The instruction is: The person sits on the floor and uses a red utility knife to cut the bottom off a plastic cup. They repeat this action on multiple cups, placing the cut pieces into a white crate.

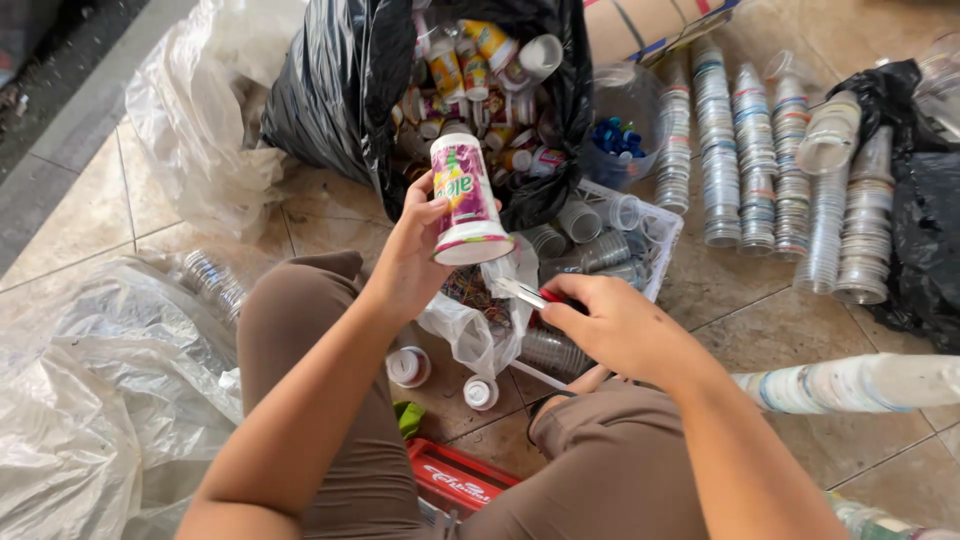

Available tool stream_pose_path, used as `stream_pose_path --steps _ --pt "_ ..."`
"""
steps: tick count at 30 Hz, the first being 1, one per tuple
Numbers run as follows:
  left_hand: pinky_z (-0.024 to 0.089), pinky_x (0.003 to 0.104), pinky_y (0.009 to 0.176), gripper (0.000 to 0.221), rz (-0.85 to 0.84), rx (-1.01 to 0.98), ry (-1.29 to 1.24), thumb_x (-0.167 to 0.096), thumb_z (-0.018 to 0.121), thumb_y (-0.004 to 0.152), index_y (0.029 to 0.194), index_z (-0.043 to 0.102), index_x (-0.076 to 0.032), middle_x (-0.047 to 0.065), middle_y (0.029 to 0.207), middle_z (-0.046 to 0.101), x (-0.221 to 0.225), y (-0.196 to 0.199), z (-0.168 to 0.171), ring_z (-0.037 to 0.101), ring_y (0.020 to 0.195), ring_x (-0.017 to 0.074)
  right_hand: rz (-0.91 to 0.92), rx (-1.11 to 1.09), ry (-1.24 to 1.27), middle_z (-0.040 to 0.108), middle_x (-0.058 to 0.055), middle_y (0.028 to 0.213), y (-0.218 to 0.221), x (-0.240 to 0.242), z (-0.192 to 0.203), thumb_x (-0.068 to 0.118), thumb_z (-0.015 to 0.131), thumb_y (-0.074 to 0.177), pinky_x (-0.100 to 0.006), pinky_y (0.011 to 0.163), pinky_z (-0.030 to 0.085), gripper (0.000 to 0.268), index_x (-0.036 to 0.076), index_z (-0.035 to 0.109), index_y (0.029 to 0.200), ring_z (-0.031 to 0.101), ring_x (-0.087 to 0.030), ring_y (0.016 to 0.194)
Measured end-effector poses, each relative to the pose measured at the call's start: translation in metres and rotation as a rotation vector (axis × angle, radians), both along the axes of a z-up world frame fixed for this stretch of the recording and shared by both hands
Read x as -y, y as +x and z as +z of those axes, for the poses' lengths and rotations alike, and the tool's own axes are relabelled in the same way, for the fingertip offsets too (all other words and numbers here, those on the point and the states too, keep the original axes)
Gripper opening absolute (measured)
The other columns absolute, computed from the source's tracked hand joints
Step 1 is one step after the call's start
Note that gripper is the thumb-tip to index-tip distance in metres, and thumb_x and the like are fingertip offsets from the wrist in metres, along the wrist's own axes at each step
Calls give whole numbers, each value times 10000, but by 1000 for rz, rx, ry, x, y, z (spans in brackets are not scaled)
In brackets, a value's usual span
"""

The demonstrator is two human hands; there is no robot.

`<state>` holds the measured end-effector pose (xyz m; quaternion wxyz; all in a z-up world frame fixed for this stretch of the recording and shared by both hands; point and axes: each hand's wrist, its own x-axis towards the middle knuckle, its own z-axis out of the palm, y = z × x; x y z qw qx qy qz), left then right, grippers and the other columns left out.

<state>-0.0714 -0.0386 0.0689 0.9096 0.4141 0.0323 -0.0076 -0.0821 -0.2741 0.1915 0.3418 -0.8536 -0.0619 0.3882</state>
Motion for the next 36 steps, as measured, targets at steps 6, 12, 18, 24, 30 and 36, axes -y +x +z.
stream_pose_path --steps 6,12,18,24,30,36 --pt "592 535 962 662 57 -19 448 -210 659 977 1469 216 -176 246 1404 494 -9 -22 51 670 1196 429 25 189 254 677 -73 713 4 25 -19 288 570 913 -377 752 534 276 125 779 989 611 -207 766" --pt "631 381 805 686 58 -60 654 -207 677 959 1460 209 -197 140 1229 556 -1 -28 116 730 1033 273 -28 225 455 623 -45 637 4 25 -34 254 545 917 -330 659 507 250 141 765 949 549 -168 655" --pt "594 502 910 714 -87 -70 444 -166 678 912 1457 224 -92 264 1312 535 26 1 111 678 1128 419 -159 258 540 557 -17 570 14 37 -51 217 586 914 -282 545 476 174 116 722 877 556 -148 545" --pt "627 504 819 736 -144 -166 338 -204 721 888 1468 275 -122 259 1243 634 45 75 44 725 1022 370 -437 227 689 567 -123 584 17 72 -84 192 557 966 -317 333 463 309 36 706 1188 529 -193 315" --pt "557 384 839 724 -109 -259 401 -126 627 792 1450 326 -117 215 1214 630 80 95 47 683 999 291 -586 198 690 607 -78 705 14 91 -92 145 541 985 -288 421 387 349 30 654 1295 447 -133 470" --pt "546 318 832 689 -279 -403 435 -294 555 879 1477 245 -148 196 1266 661 77 106 4 704 1034 238 -308 -155 208 759 -39 1194 31 72 -100 278 655 942 -224 550 660 471 103 615 1378 754 -137 636"
